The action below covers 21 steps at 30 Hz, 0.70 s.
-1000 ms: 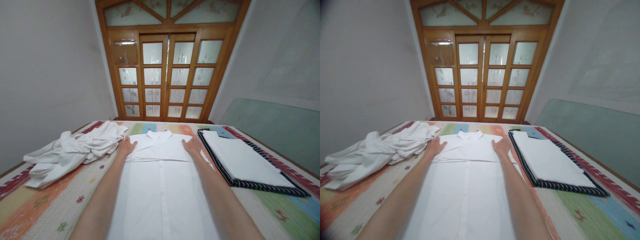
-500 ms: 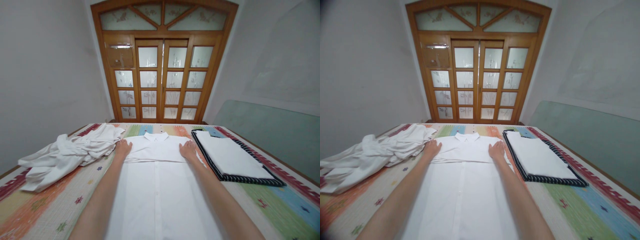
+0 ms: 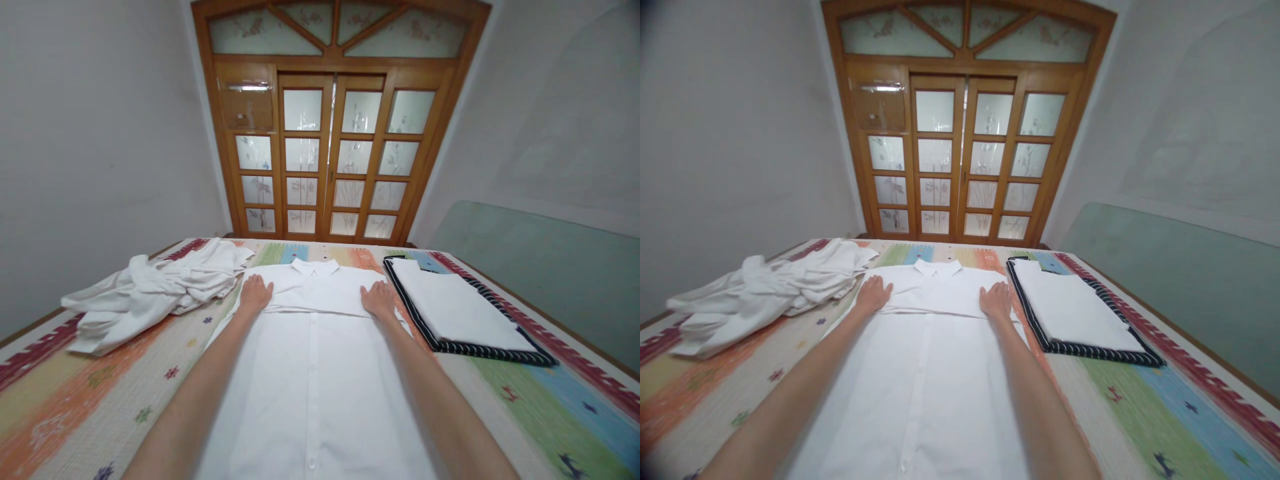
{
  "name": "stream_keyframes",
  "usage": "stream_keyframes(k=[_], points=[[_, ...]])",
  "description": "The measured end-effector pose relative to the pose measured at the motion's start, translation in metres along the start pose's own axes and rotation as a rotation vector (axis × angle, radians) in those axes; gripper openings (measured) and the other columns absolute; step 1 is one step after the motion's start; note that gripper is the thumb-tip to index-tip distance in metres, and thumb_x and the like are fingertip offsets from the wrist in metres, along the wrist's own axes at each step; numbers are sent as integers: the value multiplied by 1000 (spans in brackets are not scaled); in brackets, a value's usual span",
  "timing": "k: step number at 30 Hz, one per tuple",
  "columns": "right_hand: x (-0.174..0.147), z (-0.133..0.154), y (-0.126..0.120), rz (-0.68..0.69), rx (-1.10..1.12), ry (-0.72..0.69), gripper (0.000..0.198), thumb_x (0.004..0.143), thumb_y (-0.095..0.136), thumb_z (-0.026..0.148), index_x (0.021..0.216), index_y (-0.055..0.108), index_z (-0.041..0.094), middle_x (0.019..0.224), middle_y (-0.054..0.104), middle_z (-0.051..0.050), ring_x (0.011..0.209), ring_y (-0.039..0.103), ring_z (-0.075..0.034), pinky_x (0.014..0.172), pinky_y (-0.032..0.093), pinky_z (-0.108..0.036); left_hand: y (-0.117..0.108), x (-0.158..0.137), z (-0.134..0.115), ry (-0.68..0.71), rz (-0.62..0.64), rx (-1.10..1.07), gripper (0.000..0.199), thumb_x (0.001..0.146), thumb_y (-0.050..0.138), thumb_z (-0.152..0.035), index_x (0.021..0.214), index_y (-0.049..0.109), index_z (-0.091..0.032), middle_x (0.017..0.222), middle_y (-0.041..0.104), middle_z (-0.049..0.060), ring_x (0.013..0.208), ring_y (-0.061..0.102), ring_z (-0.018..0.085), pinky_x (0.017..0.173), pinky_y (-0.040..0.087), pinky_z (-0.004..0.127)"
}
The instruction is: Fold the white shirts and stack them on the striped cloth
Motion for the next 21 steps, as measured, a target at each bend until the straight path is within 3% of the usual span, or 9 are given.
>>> stream_keyframes(k=[4,15,21], points=[[5,-1,-2,17,-8,-5,68,97,21,39,148,27,-7,157,23,-24,146,20,-29,119,11,-41,11,-6,3,0,84,-2,68,96,28,-45,141,40,4,149,39,25,141,35,32,114,28,42],[25,-8,0,-23,-61,-3,65,98,19,35,146,32,-5,156,28,-22,145,24,-28,118,15,-38,17,-4,2,-71,164,-52,74,94,24,-52,150,31,-4,156,27,21,146,22,34,116,19,54],[45,-9,3,-42,-51,-33,62,97,21,32,145,34,-5,152,33,-26,142,30,-31,115,20,-45,19,-1,-1,-91,159,-48,79,93,23,-58,150,30,-4,156,25,22,145,21,37,115,18,58]])
Point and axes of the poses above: each hand's wrist, its own x-axis towards the middle knuckle, its own y-axis out of the palm, z = x × y, the point moved 8 cm from there along x, towards the middle knuckle
